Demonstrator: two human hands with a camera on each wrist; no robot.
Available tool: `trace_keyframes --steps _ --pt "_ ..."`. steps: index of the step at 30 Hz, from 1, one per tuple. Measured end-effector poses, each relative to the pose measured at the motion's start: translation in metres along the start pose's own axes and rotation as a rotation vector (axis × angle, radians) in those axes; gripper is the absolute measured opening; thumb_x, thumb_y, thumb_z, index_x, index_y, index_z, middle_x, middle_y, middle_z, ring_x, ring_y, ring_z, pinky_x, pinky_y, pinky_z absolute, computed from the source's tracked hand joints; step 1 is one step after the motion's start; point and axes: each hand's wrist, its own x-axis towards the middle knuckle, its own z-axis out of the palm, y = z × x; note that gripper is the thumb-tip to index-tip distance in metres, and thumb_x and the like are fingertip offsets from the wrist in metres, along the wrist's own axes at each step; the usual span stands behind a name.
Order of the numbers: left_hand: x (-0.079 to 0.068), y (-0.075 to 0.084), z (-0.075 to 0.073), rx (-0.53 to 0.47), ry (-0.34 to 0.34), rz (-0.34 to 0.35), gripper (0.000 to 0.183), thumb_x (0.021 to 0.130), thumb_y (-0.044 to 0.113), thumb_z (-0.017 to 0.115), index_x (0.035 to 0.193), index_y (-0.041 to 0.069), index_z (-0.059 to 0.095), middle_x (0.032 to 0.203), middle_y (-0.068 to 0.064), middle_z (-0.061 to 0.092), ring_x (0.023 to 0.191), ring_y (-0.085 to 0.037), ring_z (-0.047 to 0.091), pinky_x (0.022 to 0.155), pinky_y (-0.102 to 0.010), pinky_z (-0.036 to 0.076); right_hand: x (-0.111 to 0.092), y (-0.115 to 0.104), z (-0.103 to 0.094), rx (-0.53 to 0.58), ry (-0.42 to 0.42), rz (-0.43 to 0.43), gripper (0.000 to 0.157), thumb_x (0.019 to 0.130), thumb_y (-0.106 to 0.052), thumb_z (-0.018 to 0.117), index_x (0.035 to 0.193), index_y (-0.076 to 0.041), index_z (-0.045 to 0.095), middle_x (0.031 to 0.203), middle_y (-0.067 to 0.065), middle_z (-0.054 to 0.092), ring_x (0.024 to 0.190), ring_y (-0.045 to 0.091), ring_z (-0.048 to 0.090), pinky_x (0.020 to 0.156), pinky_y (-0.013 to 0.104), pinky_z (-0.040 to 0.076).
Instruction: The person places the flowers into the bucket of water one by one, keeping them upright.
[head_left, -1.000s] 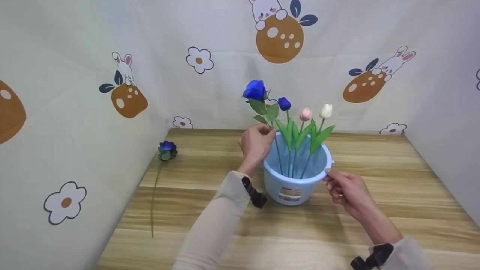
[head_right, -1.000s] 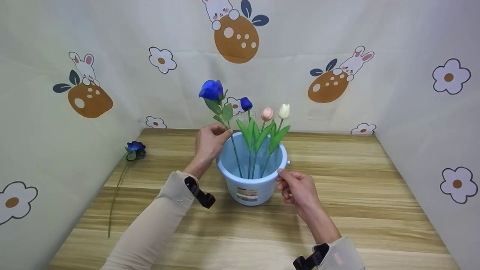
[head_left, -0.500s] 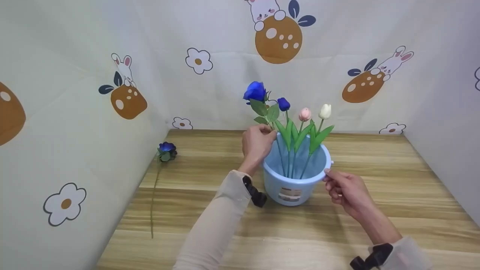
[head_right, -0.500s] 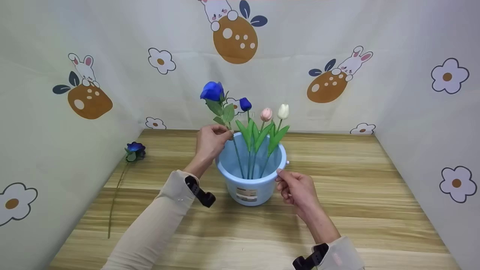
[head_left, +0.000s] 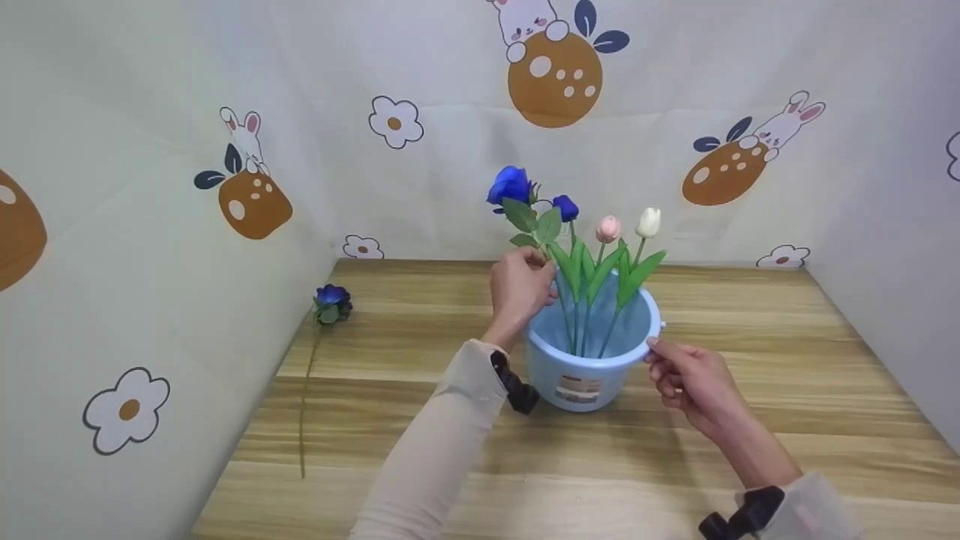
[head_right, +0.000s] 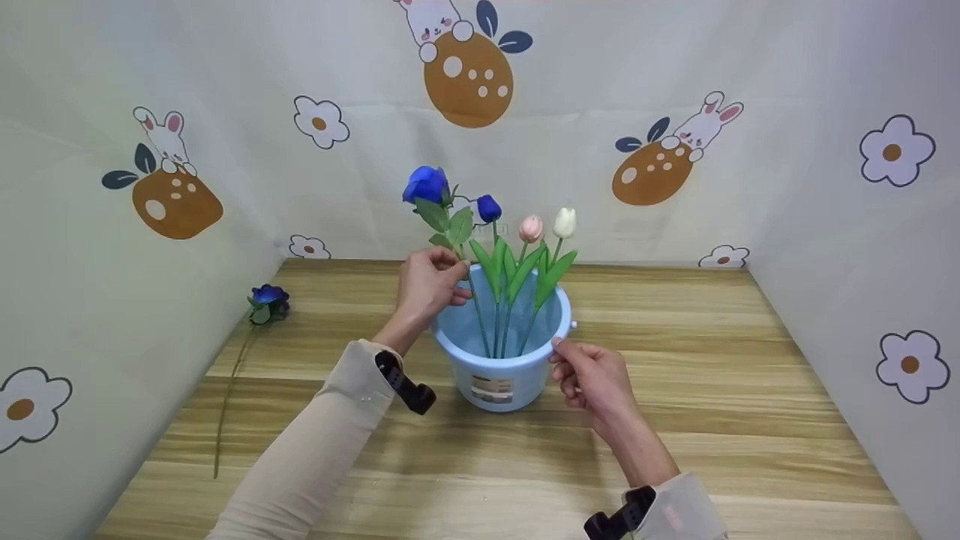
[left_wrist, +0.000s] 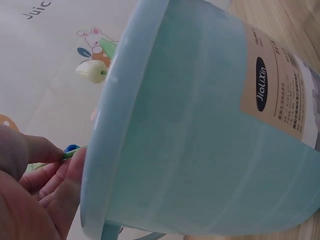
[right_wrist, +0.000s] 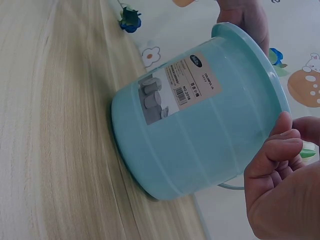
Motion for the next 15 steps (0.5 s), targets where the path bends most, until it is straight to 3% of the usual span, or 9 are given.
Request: trace_keyframes --steps 15 --pt "0.0010 -0.0009 0.0105 0.182 -0.025 -0.002 0.008 0.099 0.013 0.072 0.094 0.006 0.074 0.089 -0.007 0.075 0.055 -0.011 0.068 0.050 -0.021 0.056 0.0006 0.0004 -0.0009 0.000 0.000 0.007 0.033 0.107 -0.021 0.062 0.079 -0.009 0.075 0.063 -0.003 0.063 0.049 0.006 0.047 0.046 0.018 0.037"
